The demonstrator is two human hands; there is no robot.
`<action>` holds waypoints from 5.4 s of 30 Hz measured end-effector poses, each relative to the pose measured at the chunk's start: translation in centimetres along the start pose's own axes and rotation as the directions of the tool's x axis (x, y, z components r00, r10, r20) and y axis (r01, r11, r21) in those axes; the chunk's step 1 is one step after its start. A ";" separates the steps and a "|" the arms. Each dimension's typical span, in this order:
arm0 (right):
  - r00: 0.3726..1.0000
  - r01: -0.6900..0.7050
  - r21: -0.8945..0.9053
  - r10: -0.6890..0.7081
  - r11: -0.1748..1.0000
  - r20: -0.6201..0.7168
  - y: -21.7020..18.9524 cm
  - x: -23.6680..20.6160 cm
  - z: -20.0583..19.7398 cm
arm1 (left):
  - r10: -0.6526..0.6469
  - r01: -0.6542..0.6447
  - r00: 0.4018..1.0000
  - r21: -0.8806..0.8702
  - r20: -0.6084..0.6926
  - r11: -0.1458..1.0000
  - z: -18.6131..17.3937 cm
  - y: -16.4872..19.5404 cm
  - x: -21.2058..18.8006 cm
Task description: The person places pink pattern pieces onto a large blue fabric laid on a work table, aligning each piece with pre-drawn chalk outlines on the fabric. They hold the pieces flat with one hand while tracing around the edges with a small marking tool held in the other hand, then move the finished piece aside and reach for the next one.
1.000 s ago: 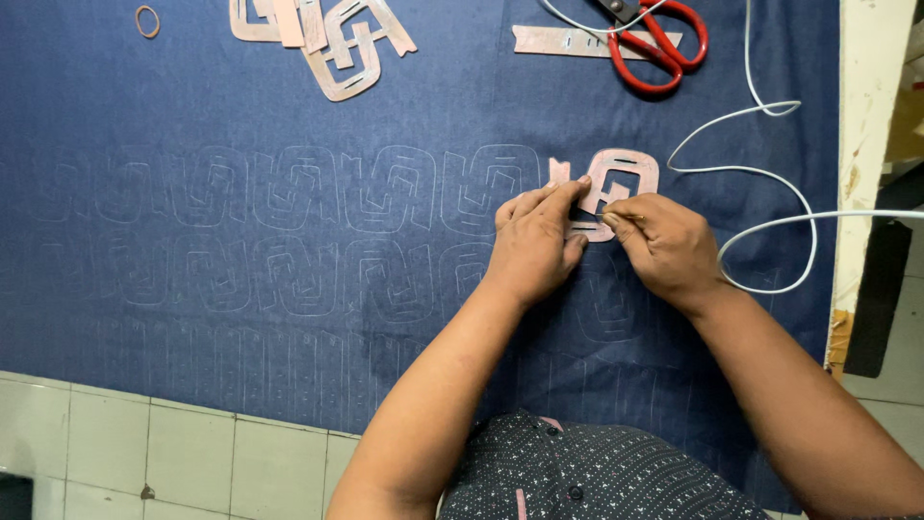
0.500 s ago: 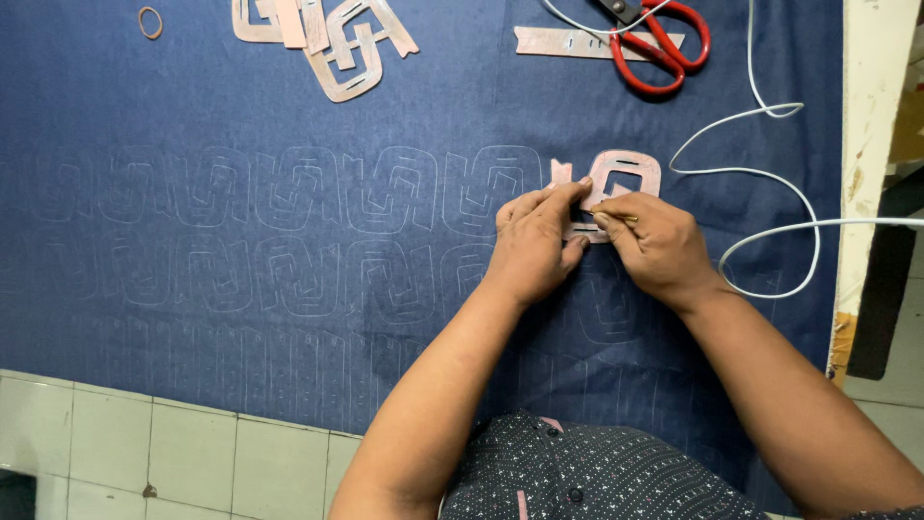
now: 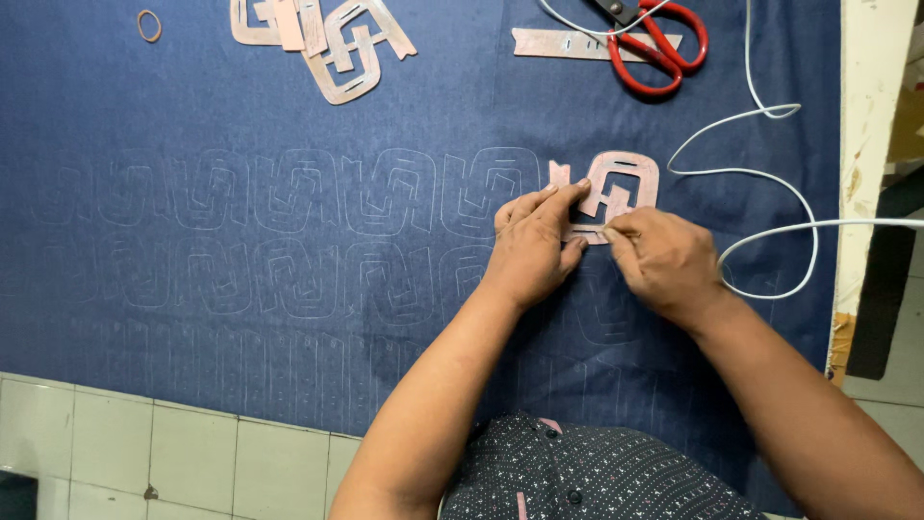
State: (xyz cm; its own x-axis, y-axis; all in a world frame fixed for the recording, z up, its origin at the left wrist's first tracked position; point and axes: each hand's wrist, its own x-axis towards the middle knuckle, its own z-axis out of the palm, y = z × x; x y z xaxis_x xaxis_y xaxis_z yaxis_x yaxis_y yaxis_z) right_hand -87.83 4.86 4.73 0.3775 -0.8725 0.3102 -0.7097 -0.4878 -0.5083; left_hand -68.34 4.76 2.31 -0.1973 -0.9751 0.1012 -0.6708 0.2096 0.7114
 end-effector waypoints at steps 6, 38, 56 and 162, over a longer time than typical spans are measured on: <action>0.909 -0.381 0.294 0.413 0.877 -0.051 1.4 1.3 0.0 | 0.006 -0.006 1.000 0.004 -0.001 1.000 -0.2 0.3 0.0; 0.905 -0.330 -0.147 0.357 0.932 0.231 3.1 3.4 -0.4 | 0.149 -0.153 0.982 -0.031 -0.116 0.988 0.9 -0.5 -0.9; 0.532 -0.626 0.659 0.846 0.417 -0.029 11.4 -8.4 -7.2 | 0.188 -0.179 0.982 0.204 -0.025 0.962 6.0 5.3 -0.4; 0.979 -0.120 0.071 0.106 0.990 0.175 7.1 2.4 -6.7 | 0.142 -0.230 0.964 0.431 0.227 0.873 13.7 8.2 0.3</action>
State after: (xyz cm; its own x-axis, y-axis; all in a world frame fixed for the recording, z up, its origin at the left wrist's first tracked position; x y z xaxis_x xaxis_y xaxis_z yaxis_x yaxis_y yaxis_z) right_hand -95.96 -0.47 7.22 0.3985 -0.9106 0.1093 -0.7060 -0.3806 -0.5972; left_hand -83.68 7.16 -1.36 -0.4476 -0.8933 0.0407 -0.8480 0.4384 0.2977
